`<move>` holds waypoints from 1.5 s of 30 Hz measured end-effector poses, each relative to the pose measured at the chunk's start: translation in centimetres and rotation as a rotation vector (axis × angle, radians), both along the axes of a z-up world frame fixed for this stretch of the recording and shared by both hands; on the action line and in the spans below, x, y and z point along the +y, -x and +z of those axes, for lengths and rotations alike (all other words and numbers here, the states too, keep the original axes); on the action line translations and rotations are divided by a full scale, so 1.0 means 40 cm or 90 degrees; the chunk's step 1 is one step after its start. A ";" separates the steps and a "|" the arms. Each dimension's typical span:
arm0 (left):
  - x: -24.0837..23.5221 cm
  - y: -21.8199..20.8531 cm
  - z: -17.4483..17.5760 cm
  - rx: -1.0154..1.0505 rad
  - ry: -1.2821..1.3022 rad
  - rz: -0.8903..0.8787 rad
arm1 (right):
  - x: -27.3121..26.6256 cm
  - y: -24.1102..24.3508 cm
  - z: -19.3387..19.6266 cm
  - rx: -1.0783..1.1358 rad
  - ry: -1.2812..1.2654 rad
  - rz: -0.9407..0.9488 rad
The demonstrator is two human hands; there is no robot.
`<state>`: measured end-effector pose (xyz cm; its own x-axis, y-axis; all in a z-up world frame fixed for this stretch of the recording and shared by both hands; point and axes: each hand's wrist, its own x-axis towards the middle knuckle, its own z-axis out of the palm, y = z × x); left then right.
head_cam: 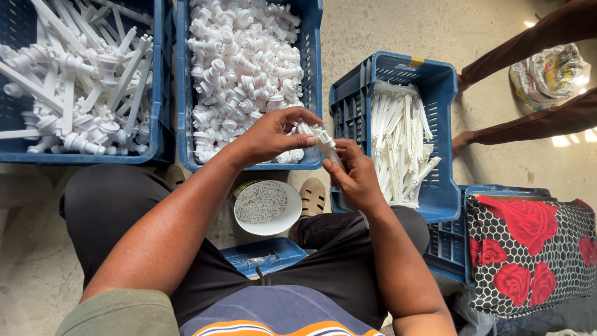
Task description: The person sits on the floor and assembles white plastic components by hand. They pick a cap-like piece and a rod, insert a small fastener from a bowl into the cap, then attach the rod to the cap and place the assembled unit into a blue crate.
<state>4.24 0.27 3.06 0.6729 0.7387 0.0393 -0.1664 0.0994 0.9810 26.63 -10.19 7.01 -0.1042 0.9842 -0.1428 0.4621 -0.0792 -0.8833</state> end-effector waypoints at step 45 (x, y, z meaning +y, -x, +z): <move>-0.055 -0.006 0.051 0.247 -0.395 0.119 | 0.004 0.026 0.013 0.068 -0.003 0.056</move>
